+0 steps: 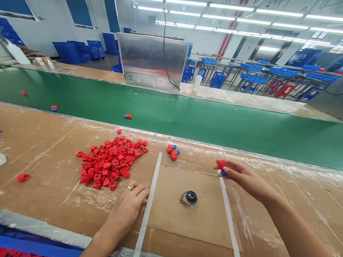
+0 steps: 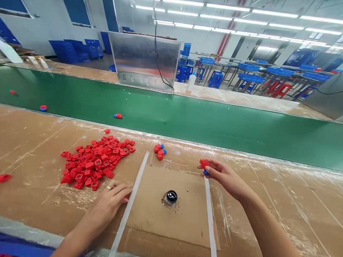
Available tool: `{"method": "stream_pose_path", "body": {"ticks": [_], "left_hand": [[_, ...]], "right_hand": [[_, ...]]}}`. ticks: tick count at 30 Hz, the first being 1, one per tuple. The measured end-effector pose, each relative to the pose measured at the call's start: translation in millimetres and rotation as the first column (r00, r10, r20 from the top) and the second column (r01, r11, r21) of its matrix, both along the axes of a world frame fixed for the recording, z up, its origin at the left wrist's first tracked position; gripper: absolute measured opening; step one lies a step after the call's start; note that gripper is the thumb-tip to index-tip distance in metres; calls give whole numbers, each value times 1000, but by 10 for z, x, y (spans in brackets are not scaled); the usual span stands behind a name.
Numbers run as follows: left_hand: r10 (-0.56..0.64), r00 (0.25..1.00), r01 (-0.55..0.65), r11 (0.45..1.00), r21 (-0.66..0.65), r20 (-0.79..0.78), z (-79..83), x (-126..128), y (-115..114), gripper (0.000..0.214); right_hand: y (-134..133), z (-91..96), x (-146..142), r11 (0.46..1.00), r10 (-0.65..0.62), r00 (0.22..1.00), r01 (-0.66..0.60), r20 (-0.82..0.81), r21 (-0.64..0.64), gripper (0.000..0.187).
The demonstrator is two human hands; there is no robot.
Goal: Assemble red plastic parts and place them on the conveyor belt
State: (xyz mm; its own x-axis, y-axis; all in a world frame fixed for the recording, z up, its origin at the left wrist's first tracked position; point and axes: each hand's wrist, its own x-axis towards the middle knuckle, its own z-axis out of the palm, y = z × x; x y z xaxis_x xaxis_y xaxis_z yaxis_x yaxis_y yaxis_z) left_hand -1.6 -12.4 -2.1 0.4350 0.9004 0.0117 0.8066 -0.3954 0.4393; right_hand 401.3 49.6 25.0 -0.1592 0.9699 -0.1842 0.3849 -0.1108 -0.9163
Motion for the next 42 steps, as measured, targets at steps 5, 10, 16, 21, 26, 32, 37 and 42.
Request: {"method": "stream_pose_path", "body": {"ticks": [5,10,16,21,26,32,37,42], "left_hand": [[28,994,-35,997,-64,-105,52,-9,157,26],[28,973,-14,998,-65,231,275,264,207,14],[191,767,37,940,-340,612,211,745,-121,27],[555,406,123,754,-645,726,-39,912,-361,32],[674,153,142,709,-691,723,-147,911,-489,35],[668,150,215,698,-684,729,-184,904,-521,32],[625,158,151,750,-644,765,-220,935,-549,26],[645,157,80,747,-661,748,-231,978,-586,34]], "right_hand": [[-596,-151,209,974,-201,943,164,-265,-155,50],[-866,-121,27,988,-142,965,125,-221,-92,49],[-1012,44,-242,999,-46,993,48,-106,14,44],[-1043,124,-449,997,28,1000,-29,14,77,36],[-955,158,-644,930,7,946,-126,325,346,24],[-835,201,-799,827,59,838,-345,542,444,19],[-856,181,-874,805,47,787,-394,615,443,22],[-900,166,-920,793,46,784,-405,619,455,21]]}}
